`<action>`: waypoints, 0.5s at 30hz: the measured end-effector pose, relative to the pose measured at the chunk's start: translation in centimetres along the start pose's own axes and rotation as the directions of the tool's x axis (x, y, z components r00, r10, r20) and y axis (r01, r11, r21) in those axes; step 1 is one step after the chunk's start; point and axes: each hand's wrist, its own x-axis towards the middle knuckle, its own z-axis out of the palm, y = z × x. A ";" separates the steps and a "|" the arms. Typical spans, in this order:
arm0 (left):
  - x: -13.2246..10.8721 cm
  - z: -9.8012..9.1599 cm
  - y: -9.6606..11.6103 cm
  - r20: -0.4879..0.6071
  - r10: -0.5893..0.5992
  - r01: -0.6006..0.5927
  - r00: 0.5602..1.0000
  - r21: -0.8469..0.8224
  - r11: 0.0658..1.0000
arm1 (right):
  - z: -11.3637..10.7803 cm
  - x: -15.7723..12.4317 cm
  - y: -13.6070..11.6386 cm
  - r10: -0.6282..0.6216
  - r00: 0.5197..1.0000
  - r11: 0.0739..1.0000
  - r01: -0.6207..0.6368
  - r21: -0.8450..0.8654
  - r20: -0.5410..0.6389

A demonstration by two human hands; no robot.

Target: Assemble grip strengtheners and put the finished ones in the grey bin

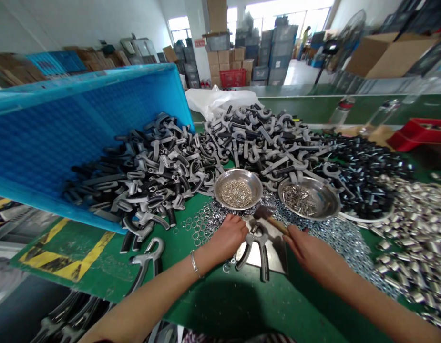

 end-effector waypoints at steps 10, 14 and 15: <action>-0.4 0.4 -0.2 -0.032 -0.007 0.008 0.999 0.010 1.000 | 0.6 -1.6 0.5 -0.049 0.998 0.998 0.048 0.030 0.030; -0.3 0.6 -0.1 -0.045 0.029 -0.027 0.999 0.056 0.998 | 2.6 -3.3 1.6 -0.106 0.994 0.977 0.109 0.184 -0.025; -0.3 0.7 -0.1 -0.048 0.041 -0.038 0.998 0.063 0.997 | 3.3 -3.5 2.2 -0.093 0.995 0.978 0.096 0.187 -0.030</action>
